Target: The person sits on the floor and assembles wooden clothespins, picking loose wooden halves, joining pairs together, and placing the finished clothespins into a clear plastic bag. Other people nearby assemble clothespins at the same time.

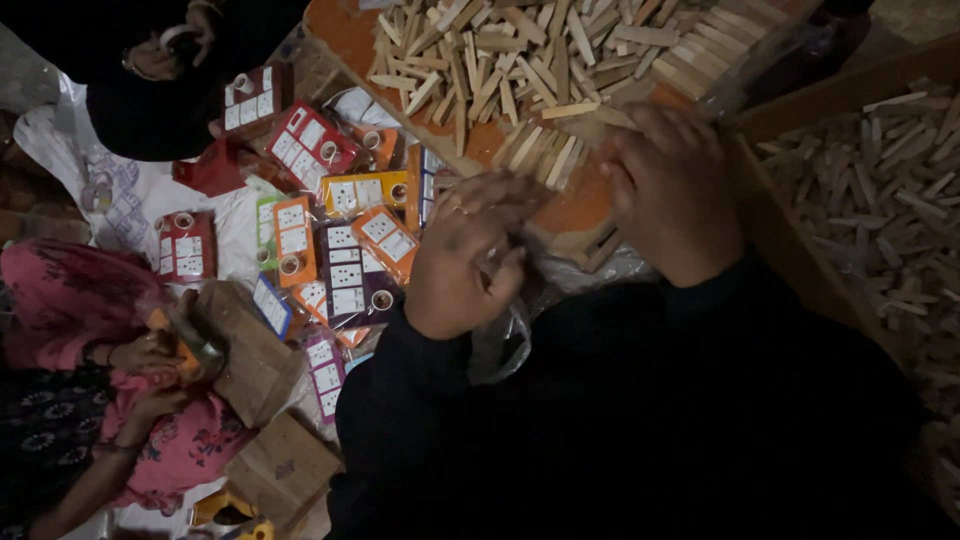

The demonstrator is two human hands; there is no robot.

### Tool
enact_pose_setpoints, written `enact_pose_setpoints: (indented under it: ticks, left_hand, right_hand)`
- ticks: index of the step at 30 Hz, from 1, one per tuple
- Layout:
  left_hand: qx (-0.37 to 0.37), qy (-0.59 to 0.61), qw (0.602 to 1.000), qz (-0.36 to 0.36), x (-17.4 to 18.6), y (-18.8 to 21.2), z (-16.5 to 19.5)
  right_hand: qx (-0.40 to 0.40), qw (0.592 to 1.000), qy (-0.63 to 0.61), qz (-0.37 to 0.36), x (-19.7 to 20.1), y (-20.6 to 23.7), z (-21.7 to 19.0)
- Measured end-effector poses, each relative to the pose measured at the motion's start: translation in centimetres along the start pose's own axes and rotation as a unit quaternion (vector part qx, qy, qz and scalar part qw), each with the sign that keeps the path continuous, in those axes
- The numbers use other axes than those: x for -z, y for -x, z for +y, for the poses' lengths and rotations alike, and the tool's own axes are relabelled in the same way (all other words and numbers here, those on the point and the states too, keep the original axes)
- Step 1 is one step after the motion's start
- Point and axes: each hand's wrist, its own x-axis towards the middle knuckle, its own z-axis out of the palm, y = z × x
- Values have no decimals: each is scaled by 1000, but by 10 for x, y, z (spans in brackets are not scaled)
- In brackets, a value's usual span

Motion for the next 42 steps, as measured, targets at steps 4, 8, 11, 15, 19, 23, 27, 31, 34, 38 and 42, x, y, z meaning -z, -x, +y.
enact_pose_setpoints:
  ticks: [4, 8, 11, 15, 19, 23, 27, 31, 34, 38, 42]
  left_hand:
    - [36, -29, 998, 50, -1, 10, 5]
    - [64, -50, 989, 125, -6, 18, 19]
    - [71, -31, 992, 101, -7, 18, 27]
    - [26, -26, 997, 66, -5, 22, 33]
    - [45, -58, 996, 52, -6, 27, 34]
    - [74, -134, 986, 67, 2, 34, 28]
    - [128, -133, 975, 125, 19, 36, 19]
    - [136, -145, 970, 140, 19, 40, 21]
    - [166, -109, 971, 134, 8, 38, 21]
    - [206, -74, 968, 127, -5, 31, 16]
    - [123, -116, 974, 149, -13, 24, 18]
  right_hand:
    - [-12, 998, -30, 45, 4, 1, -3]
    - [-13, 984, -170, 58, 13, 9, -14]
    - [100, 970, -221, 24, 17, 11, -24]
    - [114, 956, -258, -76, 16, 11, -36]
    - [159, 951, -255, -72, 8, 10, -39]
    - [151, 953, -258, -37, 5, 10, -38]
    - [100, 981, -162, 22, 16, 5, -24]
    - [3, 991, -130, -18, 22, 3, -17]
    - [50, 994, -101, 5, 16, 1, -17]
    - [60, 993, -103, -4, 11, 3, -15]
    - [57, 995, -88, 0, 7, 4, -13]
